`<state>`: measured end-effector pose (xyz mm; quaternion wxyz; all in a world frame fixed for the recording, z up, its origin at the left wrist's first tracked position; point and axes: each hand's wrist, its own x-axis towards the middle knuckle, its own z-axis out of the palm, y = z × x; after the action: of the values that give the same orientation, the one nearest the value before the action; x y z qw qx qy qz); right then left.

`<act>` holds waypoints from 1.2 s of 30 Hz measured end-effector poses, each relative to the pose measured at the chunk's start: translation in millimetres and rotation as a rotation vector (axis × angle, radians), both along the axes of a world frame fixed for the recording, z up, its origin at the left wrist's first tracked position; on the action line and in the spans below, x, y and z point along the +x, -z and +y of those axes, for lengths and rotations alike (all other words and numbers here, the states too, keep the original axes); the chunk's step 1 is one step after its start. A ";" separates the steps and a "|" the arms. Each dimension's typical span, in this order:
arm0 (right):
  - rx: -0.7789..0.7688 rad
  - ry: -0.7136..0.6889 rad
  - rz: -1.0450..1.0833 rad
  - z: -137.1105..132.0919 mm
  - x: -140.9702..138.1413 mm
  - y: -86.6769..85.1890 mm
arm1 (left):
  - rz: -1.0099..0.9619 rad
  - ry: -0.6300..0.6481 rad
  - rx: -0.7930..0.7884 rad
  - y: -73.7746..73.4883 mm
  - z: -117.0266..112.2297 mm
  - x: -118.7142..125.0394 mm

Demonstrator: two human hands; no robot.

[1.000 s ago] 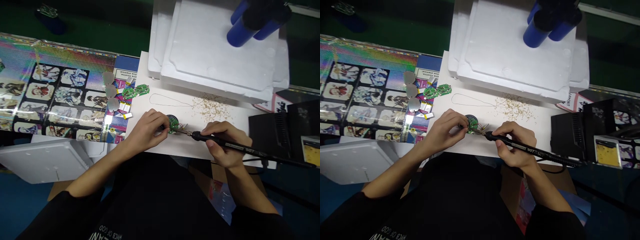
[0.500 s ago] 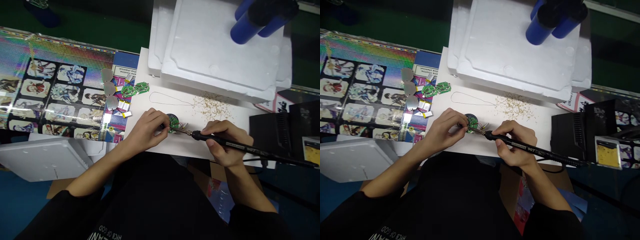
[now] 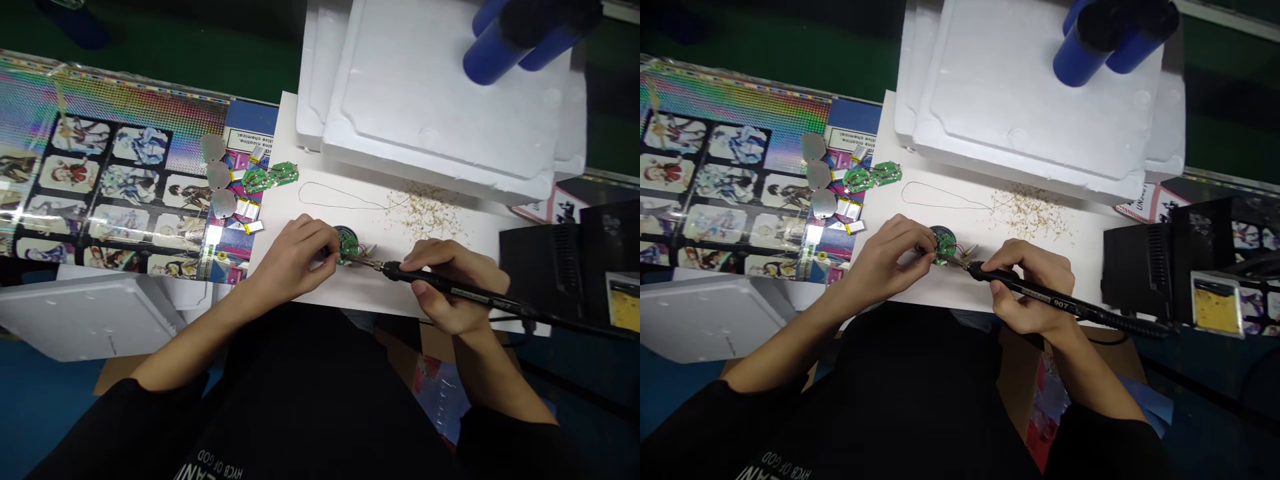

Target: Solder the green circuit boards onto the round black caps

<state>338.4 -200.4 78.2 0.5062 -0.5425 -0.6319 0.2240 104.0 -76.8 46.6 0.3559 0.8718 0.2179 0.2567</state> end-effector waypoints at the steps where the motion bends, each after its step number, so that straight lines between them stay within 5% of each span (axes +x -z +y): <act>1: -0.008 0.005 -0.005 0.0 -0.4 -0.7 | 0.004 0.002 0.000 -0.7 0.2 -0.1; 10: 0.078 0.050 -0.028 0.6 -2.4 -4.0 | 0.007 0.014 0.020 -2.2 1.6 0.1; 18: 0.256 0.247 0.016 -9.9 -0.7 2.3 | 0.004 0.027 0.030 -0.5 2.9 0.0; 31: -0.041 -0.011 -0.018 -3.0 4.3 -6.0 | 0.003 0.050 0.035 -1.3 5.1 -2.2; 36: -0.009 0.080 0.004 -2.4 3.9 -6.0 | -0.005 0.061 0.013 -0.7 5.4 -4.5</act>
<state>342.2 -202.8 84.2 0.5135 -0.5692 -0.6076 0.2078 99.4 -71.3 47.3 0.3584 0.8797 0.1884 0.2492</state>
